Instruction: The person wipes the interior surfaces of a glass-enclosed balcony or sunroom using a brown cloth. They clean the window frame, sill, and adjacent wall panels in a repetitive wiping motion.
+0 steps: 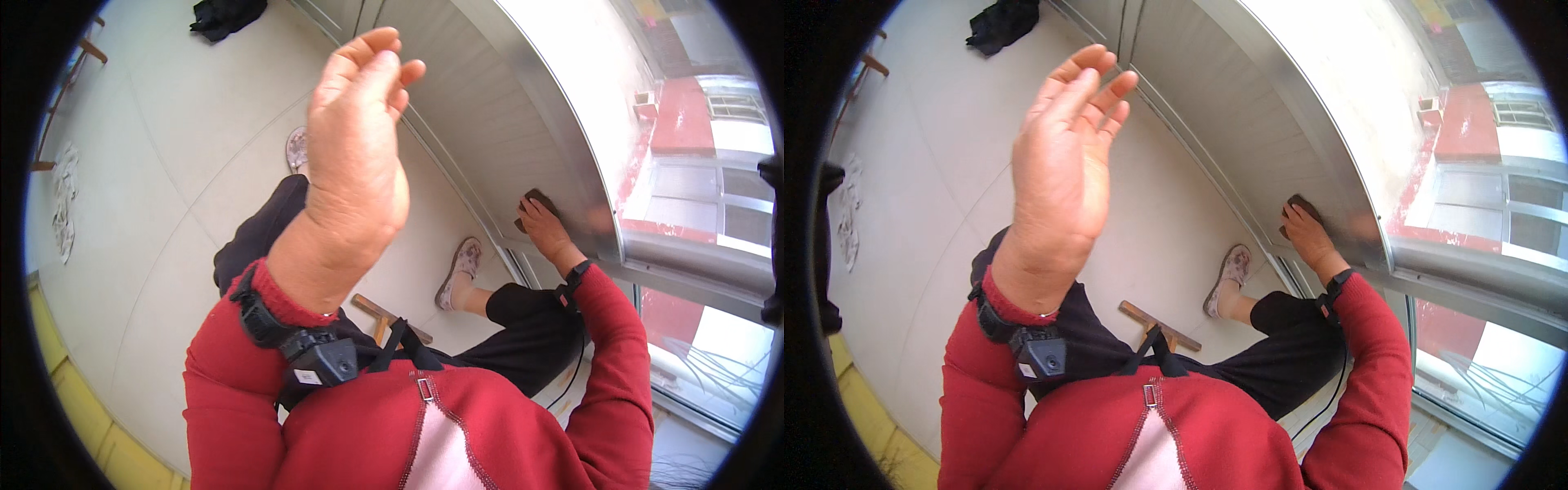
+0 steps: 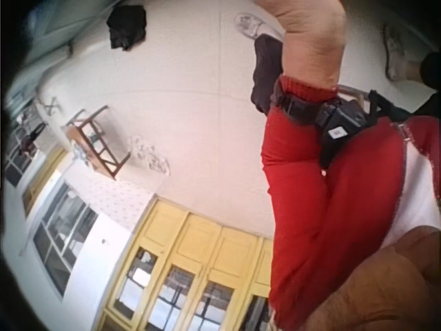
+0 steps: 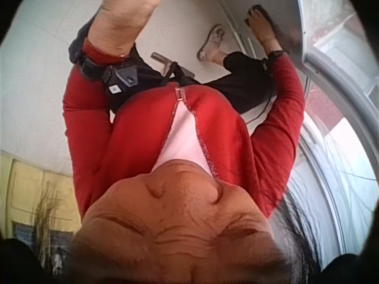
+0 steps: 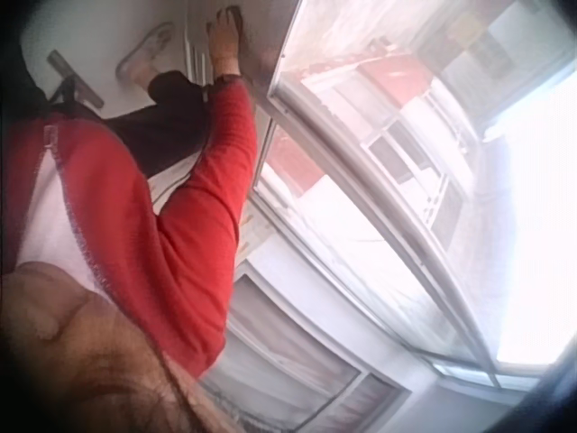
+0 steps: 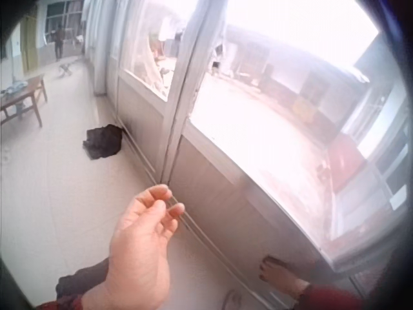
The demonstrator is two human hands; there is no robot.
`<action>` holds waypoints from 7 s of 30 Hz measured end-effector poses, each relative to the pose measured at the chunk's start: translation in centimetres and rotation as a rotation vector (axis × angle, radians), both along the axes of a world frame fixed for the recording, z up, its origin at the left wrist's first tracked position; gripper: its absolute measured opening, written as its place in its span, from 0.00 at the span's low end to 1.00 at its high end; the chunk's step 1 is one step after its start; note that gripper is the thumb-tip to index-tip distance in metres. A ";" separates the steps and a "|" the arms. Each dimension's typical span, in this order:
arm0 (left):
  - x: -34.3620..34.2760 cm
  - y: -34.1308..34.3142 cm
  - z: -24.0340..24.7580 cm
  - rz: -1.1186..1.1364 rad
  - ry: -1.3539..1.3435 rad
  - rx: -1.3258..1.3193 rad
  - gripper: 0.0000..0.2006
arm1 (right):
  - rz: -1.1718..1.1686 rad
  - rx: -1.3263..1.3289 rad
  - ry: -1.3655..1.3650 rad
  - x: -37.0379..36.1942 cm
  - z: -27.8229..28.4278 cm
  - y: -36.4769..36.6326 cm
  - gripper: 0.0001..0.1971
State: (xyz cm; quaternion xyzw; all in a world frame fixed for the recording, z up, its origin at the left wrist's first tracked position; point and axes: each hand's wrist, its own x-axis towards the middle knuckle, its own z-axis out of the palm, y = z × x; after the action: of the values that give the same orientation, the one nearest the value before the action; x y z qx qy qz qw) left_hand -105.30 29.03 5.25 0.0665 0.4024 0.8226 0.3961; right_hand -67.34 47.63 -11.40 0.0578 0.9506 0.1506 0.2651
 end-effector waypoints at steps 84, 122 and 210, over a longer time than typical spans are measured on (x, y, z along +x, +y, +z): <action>-0.7 3.5 -1.4 0.072 -0.120 -0.112 0.09 | 0.243 0.350 0.067 -8.4 9.7 3.7 0.09; -3.2 6.8 -9.2 -0.072 -0.060 -0.311 0.11 | -0.040 0.698 1.287 20.0 33.3 -3.2 0.13; -2.2 1.1 -2.5 -0.688 0.346 0.063 0.23 | -0.726 -1.441 1.341 -21.6 19.8 -8.7 0.31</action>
State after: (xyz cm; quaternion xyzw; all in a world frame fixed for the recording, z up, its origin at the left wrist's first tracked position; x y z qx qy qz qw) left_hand -107.45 30.14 2.79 0.3474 0.3921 0.6302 0.5731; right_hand -88.95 38.96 8.39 0.2395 0.6930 -0.6025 -0.3152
